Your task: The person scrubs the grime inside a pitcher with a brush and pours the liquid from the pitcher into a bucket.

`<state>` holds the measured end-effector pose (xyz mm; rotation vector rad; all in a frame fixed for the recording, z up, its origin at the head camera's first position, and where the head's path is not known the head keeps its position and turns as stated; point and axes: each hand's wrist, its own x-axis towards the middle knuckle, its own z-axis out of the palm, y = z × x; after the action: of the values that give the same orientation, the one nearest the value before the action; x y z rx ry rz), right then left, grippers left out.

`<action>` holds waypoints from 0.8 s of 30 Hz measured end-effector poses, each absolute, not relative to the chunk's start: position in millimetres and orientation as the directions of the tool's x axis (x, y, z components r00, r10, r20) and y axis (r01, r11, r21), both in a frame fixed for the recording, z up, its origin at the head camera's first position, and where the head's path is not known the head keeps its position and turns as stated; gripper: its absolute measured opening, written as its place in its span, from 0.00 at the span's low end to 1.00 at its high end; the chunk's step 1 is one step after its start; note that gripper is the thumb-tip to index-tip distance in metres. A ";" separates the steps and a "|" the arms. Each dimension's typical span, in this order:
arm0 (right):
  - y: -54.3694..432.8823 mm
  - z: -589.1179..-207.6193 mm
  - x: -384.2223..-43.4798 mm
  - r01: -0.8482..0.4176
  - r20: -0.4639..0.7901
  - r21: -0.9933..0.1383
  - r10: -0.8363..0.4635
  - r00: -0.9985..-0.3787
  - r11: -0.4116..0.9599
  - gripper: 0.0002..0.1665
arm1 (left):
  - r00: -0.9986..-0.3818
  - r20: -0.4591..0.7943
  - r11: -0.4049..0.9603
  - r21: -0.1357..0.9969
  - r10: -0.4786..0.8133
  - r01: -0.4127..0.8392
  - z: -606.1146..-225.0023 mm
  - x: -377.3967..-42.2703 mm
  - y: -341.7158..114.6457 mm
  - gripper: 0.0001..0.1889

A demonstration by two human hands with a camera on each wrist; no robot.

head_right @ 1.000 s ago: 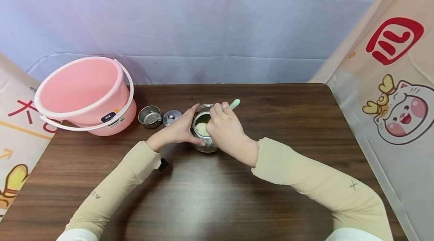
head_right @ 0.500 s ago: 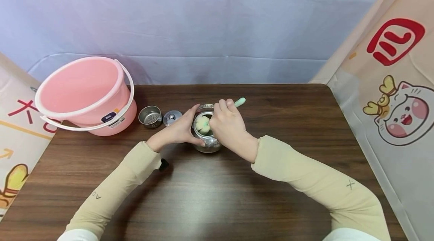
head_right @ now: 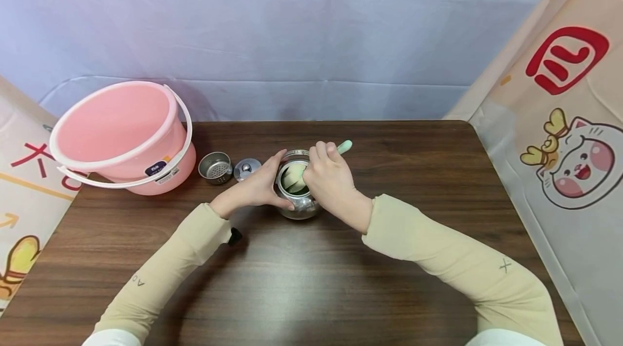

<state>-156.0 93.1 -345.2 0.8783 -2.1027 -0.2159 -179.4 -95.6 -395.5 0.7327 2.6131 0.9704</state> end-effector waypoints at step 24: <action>106.4 -336.2 -147.6 -0.558 0.623 0.333 -0.622 -0.474 0.760 0.11 | -0.842 -0.061 0.652 0.664 0.536 0.366 -395.7 -179.5 -95.2 0.64</action>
<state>-147.6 106.4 -336.2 0.8784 -2.1898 -0.1069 -179.5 -95.2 -395.7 0.7296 2.6191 0.9710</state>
